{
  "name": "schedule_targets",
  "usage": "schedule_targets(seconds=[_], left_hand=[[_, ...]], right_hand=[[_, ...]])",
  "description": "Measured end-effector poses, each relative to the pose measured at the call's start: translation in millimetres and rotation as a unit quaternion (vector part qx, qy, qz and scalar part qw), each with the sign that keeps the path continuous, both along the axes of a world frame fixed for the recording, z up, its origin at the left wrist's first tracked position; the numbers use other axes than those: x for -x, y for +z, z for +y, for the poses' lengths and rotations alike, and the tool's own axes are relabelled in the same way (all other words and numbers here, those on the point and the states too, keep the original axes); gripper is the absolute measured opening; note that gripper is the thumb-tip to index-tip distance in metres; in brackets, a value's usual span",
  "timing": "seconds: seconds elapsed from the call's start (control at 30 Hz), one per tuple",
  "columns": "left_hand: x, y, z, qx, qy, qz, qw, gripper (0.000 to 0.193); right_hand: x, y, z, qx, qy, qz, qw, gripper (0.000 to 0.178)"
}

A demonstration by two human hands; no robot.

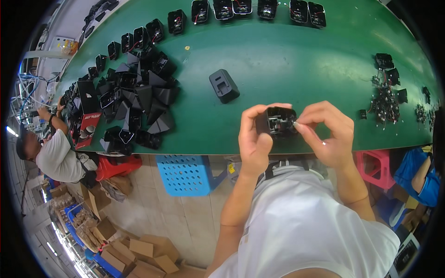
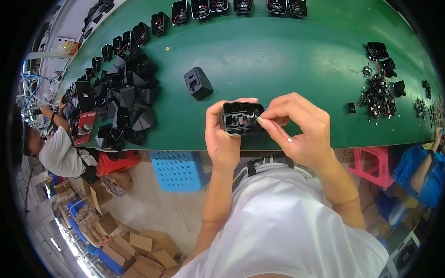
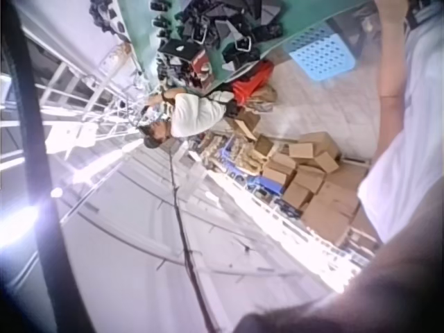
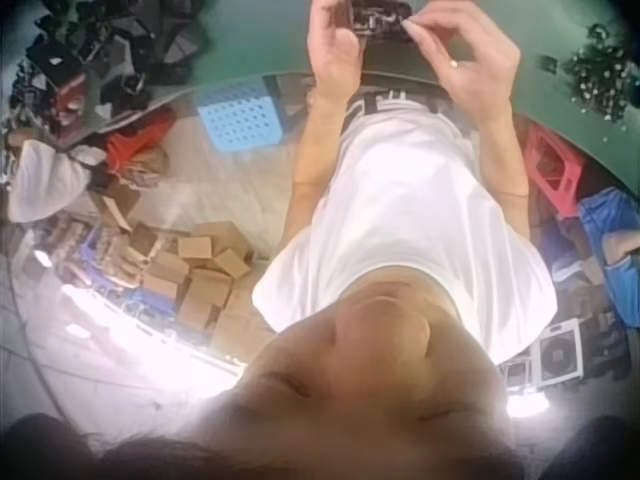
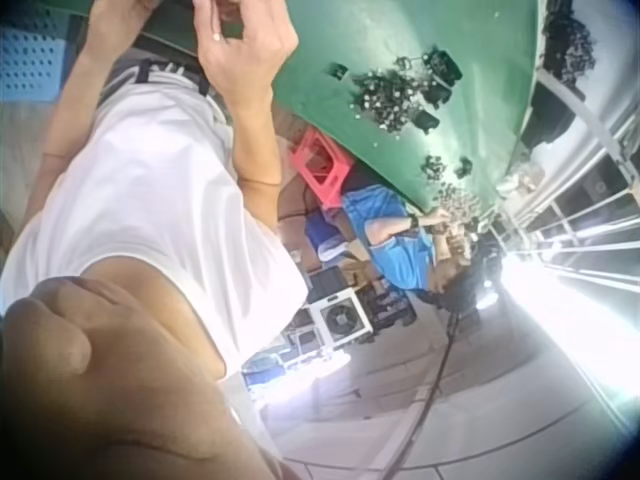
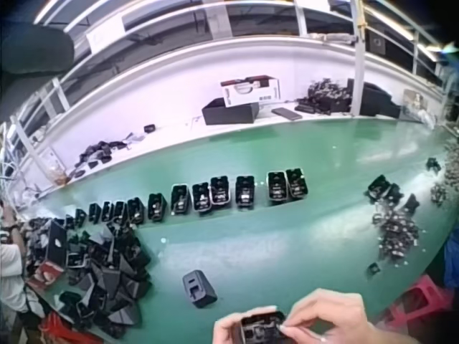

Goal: Assembling small electronic components into plastic housings on a production line.

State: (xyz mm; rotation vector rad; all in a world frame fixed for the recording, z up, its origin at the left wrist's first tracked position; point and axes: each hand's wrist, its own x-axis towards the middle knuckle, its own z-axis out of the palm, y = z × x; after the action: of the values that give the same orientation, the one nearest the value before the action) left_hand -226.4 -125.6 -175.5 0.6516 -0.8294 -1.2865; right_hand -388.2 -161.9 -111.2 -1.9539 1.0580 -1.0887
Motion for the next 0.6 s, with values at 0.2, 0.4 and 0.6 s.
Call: schedule_targets(seconds=[0.2, 0.4, 0.6], left_hand=[[-4, -12, -1, 0.136, 0.016, -0.045, 0.990, 0.073], [-2, -10, 2, 0.159, 0.042, -0.079, 0.983, 0.071], [-6, -1, 2, 0.154, 0.017, -0.124, 0.980, 0.069]], right_hand=[[-4, -5, 2, -0.022, -0.033, -0.048, 0.998, 0.009], [-10, -7, 3, -0.022, -0.058, -0.022, 0.998, 0.011], [-7, -4, 3, -0.038, -0.047, 0.009, 0.998, 0.015]])
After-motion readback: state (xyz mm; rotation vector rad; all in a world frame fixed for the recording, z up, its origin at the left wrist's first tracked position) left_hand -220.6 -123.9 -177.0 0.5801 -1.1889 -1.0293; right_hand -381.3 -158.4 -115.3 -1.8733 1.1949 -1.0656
